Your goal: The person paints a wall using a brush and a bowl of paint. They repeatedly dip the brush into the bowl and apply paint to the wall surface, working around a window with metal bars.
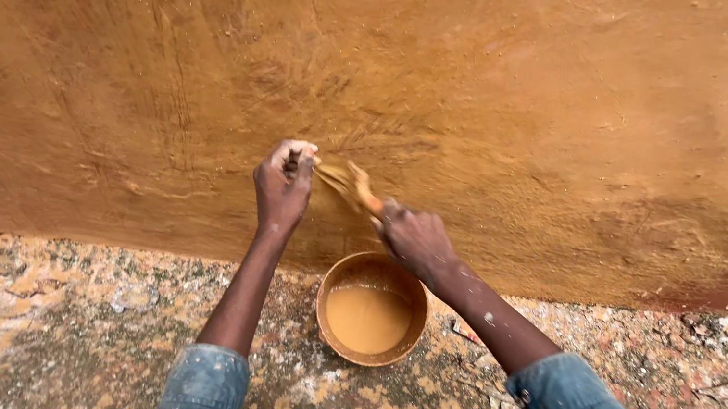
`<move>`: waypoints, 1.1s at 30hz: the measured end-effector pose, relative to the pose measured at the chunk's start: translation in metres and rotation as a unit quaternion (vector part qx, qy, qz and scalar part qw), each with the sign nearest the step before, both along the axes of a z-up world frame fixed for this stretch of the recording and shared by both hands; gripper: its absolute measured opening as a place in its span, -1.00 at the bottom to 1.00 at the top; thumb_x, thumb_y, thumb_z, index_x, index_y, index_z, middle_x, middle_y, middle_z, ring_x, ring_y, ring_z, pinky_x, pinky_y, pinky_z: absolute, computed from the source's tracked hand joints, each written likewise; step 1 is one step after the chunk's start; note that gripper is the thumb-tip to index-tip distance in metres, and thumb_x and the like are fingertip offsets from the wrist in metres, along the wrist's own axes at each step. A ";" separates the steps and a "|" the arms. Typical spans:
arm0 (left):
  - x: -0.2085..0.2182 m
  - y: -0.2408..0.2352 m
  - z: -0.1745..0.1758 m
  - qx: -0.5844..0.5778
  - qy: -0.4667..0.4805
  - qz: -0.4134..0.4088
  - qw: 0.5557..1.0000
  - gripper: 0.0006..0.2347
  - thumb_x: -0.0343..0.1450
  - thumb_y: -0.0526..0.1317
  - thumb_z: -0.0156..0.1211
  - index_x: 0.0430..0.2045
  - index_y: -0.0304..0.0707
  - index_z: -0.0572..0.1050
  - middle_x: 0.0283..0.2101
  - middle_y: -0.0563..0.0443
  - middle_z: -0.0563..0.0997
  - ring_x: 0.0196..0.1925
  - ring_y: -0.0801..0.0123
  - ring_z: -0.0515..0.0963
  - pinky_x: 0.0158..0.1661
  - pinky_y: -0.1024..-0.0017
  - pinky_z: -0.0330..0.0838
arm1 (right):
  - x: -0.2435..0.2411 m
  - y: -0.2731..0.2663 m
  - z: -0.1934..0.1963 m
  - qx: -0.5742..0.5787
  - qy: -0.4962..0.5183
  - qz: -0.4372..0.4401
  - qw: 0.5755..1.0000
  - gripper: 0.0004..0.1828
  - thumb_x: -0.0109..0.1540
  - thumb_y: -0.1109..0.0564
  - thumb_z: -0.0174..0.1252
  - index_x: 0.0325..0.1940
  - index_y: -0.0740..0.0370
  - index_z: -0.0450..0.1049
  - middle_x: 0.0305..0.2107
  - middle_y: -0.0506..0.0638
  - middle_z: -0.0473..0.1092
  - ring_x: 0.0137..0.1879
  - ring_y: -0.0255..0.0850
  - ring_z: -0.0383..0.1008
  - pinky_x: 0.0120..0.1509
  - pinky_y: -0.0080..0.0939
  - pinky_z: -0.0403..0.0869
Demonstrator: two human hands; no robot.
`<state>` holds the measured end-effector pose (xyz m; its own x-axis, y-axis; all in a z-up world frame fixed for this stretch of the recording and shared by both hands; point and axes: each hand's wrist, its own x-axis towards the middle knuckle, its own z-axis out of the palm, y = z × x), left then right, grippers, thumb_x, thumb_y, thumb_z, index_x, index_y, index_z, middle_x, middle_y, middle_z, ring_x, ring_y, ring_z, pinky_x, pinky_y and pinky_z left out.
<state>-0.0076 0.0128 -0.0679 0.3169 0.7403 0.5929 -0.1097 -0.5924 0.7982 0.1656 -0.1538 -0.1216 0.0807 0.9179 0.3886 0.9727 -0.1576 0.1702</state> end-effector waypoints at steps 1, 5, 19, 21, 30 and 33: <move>0.001 0.001 0.001 -0.009 0.012 0.004 1.000 -0.90 0.50 -0.27 0.17 -0.26 -0.28 0.61 -0.37 0.06 0.70 -0.36 0.54 0.60 -0.30 0.48 0.46 | 0.013 -0.002 -0.009 -0.025 0.007 -0.024 0.999 -0.53 0.47 -0.13 -0.26 0.03 0.36 0.29 -0.68 -0.03 0.35 -0.72 -0.21 0.25 -0.77 -0.17 0.23; 0.008 -0.014 -0.015 0.015 0.029 -0.032 0.999 -0.90 0.51 -0.26 0.16 -0.27 -0.31 0.59 -0.37 0.01 0.69 -0.38 0.47 0.59 -0.30 0.44 0.46 | 0.070 -0.056 -0.077 -0.134 0.080 -0.115 0.981 -0.58 0.54 -0.11 -0.28 -0.01 0.29 0.30 -0.64 -0.08 0.28 -0.68 -0.33 0.14 -0.71 -0.26 0.17; 0.097 -0.071 -0.042 0.112 0.086 -0.190 0.972 -0.89 0.45 -0.30 0.18 -0.25 -0.31 0.59 -0.33 -0.11 0.70 -0.27 0.30 0.69 -0.19 0.35 0.53 | 0.192 -0.293 -0.209 -0.076 0.316 -0.523 0.788 -0.51 0.50 -0.18 -0.18 -0.07 0.09 0.61 -0.48 0.06 0.49 -0.49 -0.23 0.31 -0.45 -0.19 0.38; 0.109 -0.073 -0.035 0.142 0.078 -0.202 0.966 -0.90 0.44 -0.30 0.19 -0.27 -0.31 0.59 -0.32 -0.12 0.70 -0.24 0.27 0.71 -0.16 0.35 0.53 | 0.199 -0.292 -0.205 0.076 0.410 -0.548 0.725 -0.43 0.49 -0.22 -0.12 -0.10 0.27 0.60 -0.46 0.10 0.46 -0.50 -0.27 0.25 -0.49 -0.24 0.32; 0.109 -0.086 -0.036 0.150 0.100 -0.208 0.961 -0.90 0.46 -0.25 0.22 -0.28 -0.30 0.60 -0.28 -0.11 0.71 -0.24 0.24 0.71 -0.19 0.33 0.54 | 0.134 -0.202 -0.256 0.354 0.695 0.065 0.622 -0.62 0.08 0.48 0.19 -0.11 0.30 0.26 -0.12 0.18 0.35 -0.11 -0.28 0.56 -0.14 -0.25 0.73; 0.104 -0.090 -0.033 0.153 0.105 -0.206 0.961 -0.88 0.46 -0.24 0.22 -0.27 -0.30 0.60 -0.30 -0.10 0.70 -0.27 0.24 0.71 -0.18 0.32 0.54 | 0.099 -0.160 -0.253 0.158 0.663 -0.105 0.724 -0.78 0.24 0.12 -0.04 -0.11 0.26 0.37 -0.29 0.11 0.40 -0.30 -0.29 0.47 -0.30 -0.28 0.59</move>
